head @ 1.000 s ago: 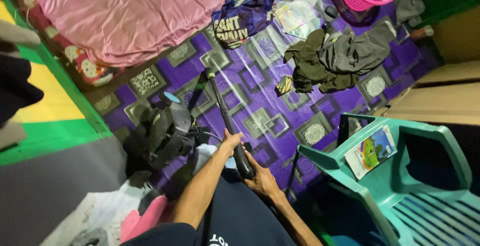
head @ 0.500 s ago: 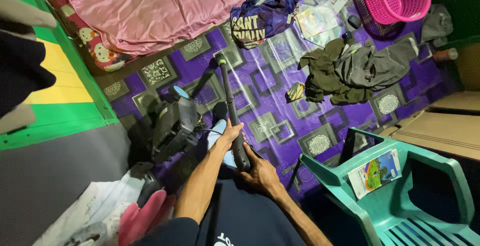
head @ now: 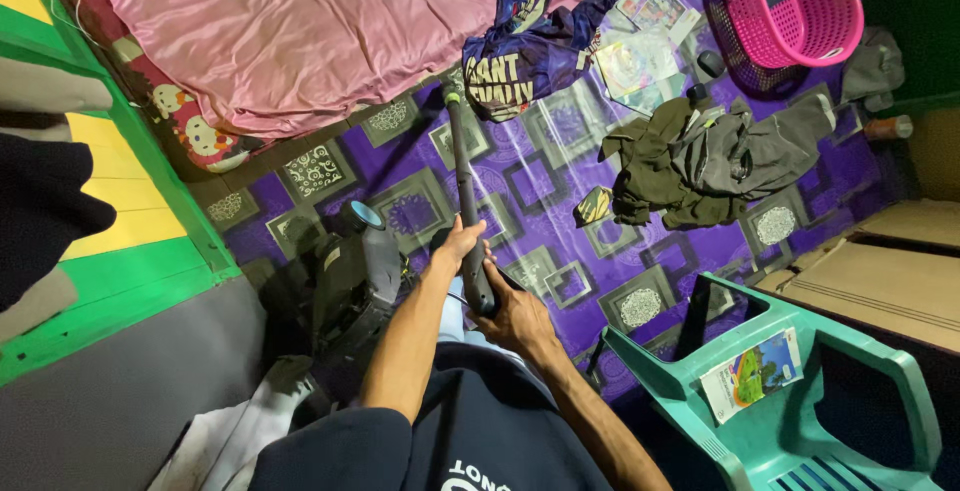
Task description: The person places a book on a chair and then uses a vacuum cleaner to clean a purple patterned floor. The person moves the vacuum back and forth across the floor area near a bed and a chair.
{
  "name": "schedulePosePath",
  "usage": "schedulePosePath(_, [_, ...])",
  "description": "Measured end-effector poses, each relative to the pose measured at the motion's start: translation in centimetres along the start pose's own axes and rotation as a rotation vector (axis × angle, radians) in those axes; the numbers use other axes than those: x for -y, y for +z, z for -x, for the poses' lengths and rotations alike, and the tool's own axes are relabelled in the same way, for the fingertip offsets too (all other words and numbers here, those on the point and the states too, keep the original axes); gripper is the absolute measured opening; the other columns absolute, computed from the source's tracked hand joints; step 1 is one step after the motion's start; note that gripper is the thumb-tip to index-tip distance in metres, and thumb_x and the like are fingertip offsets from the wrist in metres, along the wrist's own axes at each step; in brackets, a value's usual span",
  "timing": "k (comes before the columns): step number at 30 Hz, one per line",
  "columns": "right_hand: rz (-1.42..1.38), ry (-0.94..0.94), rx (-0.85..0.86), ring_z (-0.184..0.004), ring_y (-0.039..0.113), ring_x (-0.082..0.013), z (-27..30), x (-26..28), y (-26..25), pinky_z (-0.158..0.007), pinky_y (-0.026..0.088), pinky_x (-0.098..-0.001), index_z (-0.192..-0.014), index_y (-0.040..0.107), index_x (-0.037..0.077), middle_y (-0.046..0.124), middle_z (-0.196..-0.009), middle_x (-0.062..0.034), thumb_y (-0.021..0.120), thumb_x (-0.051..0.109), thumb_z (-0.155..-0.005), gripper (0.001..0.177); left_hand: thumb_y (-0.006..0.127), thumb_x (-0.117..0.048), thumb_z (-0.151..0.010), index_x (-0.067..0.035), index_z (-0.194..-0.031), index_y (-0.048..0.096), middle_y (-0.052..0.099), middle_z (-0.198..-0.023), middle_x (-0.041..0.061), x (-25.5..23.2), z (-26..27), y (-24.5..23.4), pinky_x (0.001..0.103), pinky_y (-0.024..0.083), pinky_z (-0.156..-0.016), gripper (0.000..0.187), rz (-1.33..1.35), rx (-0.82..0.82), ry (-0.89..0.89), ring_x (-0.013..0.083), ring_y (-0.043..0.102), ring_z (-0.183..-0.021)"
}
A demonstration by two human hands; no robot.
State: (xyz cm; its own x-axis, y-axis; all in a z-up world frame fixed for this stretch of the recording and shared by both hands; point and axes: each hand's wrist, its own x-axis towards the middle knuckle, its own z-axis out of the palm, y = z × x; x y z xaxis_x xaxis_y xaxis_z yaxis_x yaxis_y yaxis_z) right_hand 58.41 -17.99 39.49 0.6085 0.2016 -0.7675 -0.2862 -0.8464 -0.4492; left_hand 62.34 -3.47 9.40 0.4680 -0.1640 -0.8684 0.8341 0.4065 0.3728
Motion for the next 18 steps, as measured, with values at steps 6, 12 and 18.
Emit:
schedulePosePath(6, [0.017,-0.177,-0.138,-0.102,0.070,-0.0418,-3.6,1.7,-1.1,-0.087,0.056,-0.0505,-0.159,0.035,0.026,0.073,-0.112,-0.0203,0.081,0.048,-0.073,0.101,0.061,-0.034,-0.100,-0.023,-0.161,0.004,0.063,-0.076,0.017,-4.3,-2.3,-0.1,0.044,0.055,-0.050,0.085,-0.015,-0.070,0.005,0.0258,0.062,-0.055])
schedulePosePath(12, [0.122,-0.272,-0.165,-0.102,0.070,-0.0416,-4.7,3.4,-1.2,-0.088,0.055,-0.0525,-0.154,0.039,0.022,0.075,-0.112,-0.0180,0.085,0.044,-0.067,0.101,0.060,-0.034,-0.100,-0.019,-0.164,-0.006,0.064,-0.073,0.017,-6.3,-2.1,-1.7,0.044,0.054,-0.050,0.093,-0.031,-0.075,0.065,0.0271,0.063,-0.054])
schedulePosePath(18, [0.246,-0.154,-0.003,-0.093,0.073,-0.0425,-4.1,3.7,-1.4,-0.088,0.056,-0.0529,-0.160,0.033,0.024,0.074,-0.101,-0.0237,0.081,0.047,-0.075,0.100,0.059,-0.030,-0.101,-0.022,-0.163,-0.008,0.061,-0.073,0.018,-5.0,-1.1,-1.6,0.045,0.055,-0.051,0.092,0.069,-0.063,0.095,0.0281,0.062,-0.054])
